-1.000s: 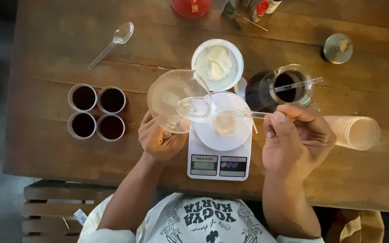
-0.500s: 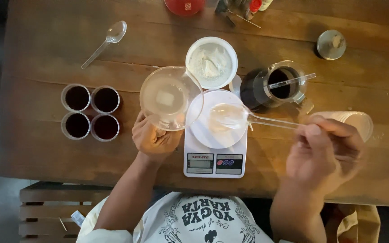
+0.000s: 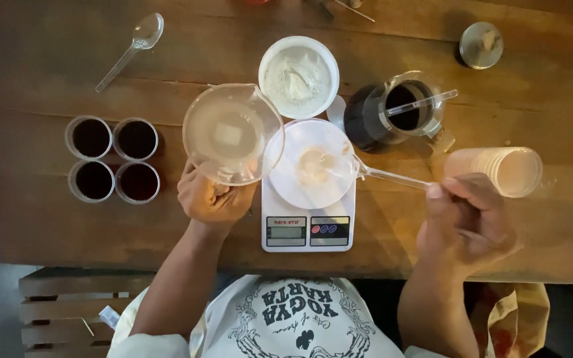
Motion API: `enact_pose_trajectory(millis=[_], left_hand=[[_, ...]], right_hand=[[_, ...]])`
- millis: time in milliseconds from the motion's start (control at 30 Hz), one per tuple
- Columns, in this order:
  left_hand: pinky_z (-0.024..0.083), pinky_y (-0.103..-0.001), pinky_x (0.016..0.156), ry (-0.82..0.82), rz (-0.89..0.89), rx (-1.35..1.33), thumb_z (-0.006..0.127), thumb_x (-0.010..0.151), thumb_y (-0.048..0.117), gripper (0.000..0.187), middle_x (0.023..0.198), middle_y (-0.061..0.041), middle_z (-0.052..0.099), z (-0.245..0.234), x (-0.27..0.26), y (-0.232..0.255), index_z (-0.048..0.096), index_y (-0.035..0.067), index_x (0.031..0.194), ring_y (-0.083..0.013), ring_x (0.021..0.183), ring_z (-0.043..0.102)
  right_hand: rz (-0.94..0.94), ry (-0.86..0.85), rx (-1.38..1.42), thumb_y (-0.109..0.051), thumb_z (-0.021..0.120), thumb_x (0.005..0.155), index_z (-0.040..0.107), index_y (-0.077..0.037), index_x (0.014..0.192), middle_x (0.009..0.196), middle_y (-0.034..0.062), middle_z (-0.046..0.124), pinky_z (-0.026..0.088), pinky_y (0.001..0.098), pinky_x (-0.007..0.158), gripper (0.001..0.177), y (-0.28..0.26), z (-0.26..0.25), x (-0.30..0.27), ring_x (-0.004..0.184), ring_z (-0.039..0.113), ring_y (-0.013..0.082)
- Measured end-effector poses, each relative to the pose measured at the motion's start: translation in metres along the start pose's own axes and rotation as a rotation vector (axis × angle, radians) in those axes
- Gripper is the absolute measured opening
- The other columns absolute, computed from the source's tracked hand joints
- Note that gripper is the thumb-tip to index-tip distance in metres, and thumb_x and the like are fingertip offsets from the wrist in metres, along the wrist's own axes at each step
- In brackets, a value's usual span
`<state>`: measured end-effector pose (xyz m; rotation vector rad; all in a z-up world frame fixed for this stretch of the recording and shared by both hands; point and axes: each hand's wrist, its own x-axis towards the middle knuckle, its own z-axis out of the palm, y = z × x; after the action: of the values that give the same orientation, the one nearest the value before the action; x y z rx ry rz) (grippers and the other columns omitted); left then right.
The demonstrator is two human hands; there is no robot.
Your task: Measuring and mixing liquid ingredients using a pipette and a digital scale to prepare a beverage.
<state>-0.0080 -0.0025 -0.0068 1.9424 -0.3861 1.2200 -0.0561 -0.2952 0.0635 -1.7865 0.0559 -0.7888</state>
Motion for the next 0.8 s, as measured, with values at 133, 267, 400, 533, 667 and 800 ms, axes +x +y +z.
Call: enact_pose_trajectory(millis=[133, 267, 400, 533, 667, 800], left_hand=[[0.041, -0.034, 0.052, -0.011, -0.013, -0.011, 0.088, 0.073, 0.004, 0.062, 0.056, -0.004, 0.03, 0.001, 0.004, 0.002, 0.027, 0.009, 0.06, -0.0212, 0.054, 0.026], [0.043, -0.036, 0.054, -0.005, 0.001, -0.052, 0.087, 0.071, -0.001, 0.063, 0.058, -0.004, 0.029, 0.001, 0.006, 0.001, 0.026, 0.009, 0.062, -0.0219, 0.056, 0.026], [0.045, -0.036, 0.054, -0.014, -0.017, -0.05, 0.084, 0.074, 0.002, 0.056, 0.057, -0.005, 0.034, -0.001, 0.006, 0.003, 0.029, 0.008, 0.062, -0.0211, 0.053, 0.03], [0.05, -0.038, 0.055, -0.002, 0.011, -0.034, 0.086, 0.076, 0.005, 0.053, 0.057, -0.005, 0.04, 0.0, 0.007, 0.002, 0.034, 0.007, 0.063, -0.0212, 0.052, 0.037], [0.043, -0.035, 0.053, 0.002, 0.013, -0.057, 0.084, 0.071, -0.004, 0.058, 0.058, -0.004, 0.031, 0.001, 0.009, 0.003, 0.028, 0.009, 0.062, -0.0225, 0.055, 0.027], [0.038, -0.034, 0.051, 0.008, 0.006, -0.055, 0.086, 0.072, -0.003, 0.06, 0.057, -0.002, 0.033, 0.002, 0.008, 0.003, 0.028, 0.009, 0.064, -0.021, 0.055, 0.027]], right_hand=[[-0.184, -0.109, -0.074, 0.008, 0.075, 0.099, 0.067, -0.003, 0.113, 0.086, 0.0055, 0.059, 0.045, 0.0285, 0.078, 0.019, -0.014, -0.002, 0.01, 0.08, 0.05, 0.0173], [-0.526, -0.422, -0.175, 0.016, 0.065, 0.094, 0.06, 0.01, 0.097, 0.075, 0.0115, 0.044, 0.035, 0.0374, 0.061, 0.008, -0.021, -0.015, 0.022, 0.062, 0.035, 0.0194], [-0.706, -0.465, -0.278, 0.011, 0.074, 0.09, 0.063, 0.001, 0.1, 0.096, 0.0136, 0.065, 0.048, 0.043, 0.079, 0.018, -0.012, -0.029, 0.017, 0.083, 0.049, 0.0256], [-0.75, -0.333, -0.237, 0.009, 0.077, 0.088, 0.067, -0.003, 0.099, 0.092, 0.0135, 0.072, 0.048, 0.0426, 0.078, 0.018, -0.012, -0.016, 0.011, 0.077, 0.057, 0.0251], [-0.712, -0.29, -0.232, 0.009, 0.075, 0.091, 0.066, -0.001, 0.1, 0.09, 0.017, 0.071, 0.048, 0.0452, 0.074, 0.016, -0.014, -0.01, 0.011, 0.076, 0.052, 0.0289], [-0.647, -0.213, -0.249, 0.005, 0.075, 0.092, 0.066, 0.0, 0.095, 0.085, 0.0172, 0.068, 0.049, 0.0441, 0.073, 0.011, -0.021, -0.003, 0.006, 0.077, 0.053, 0.0294]])
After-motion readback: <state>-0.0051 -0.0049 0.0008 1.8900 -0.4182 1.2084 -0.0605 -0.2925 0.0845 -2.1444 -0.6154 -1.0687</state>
